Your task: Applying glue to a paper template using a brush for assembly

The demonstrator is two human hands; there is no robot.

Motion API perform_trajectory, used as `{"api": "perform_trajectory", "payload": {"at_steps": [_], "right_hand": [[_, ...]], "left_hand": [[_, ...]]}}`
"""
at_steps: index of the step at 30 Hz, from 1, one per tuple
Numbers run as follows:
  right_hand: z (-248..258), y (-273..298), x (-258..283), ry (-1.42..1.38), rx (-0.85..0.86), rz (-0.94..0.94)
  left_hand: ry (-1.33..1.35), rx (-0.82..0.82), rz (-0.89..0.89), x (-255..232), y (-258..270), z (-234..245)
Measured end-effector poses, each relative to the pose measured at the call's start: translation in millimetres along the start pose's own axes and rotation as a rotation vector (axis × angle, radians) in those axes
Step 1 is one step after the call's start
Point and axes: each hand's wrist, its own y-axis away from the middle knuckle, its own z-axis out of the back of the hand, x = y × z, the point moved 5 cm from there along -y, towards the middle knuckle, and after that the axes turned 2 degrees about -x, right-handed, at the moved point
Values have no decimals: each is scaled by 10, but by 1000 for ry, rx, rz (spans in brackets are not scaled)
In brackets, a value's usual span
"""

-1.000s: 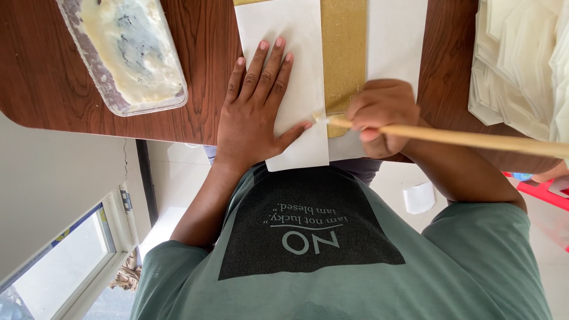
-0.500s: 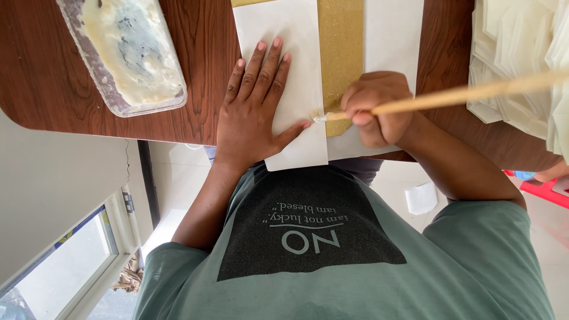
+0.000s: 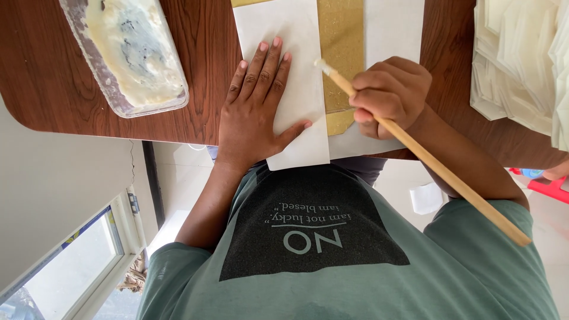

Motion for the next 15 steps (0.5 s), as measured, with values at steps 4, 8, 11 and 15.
{"api": "perform_trajectory", "payload": {"at_steps": [4,8,11,15], "right_hand": [[-41,-68,81,-120,158,27],[-101,-2,-22,-385,252,-311],[-147,66,-97,-606,209,-509],[-81,117,-191,-629,4,-483]], "left_hand": [[-9,10,11,-1,-4,4],[-28,14,2,-16,-8,5],[-2,29,16,1,-10,-27],[-6,44,13,-5,-26,-23]]}}
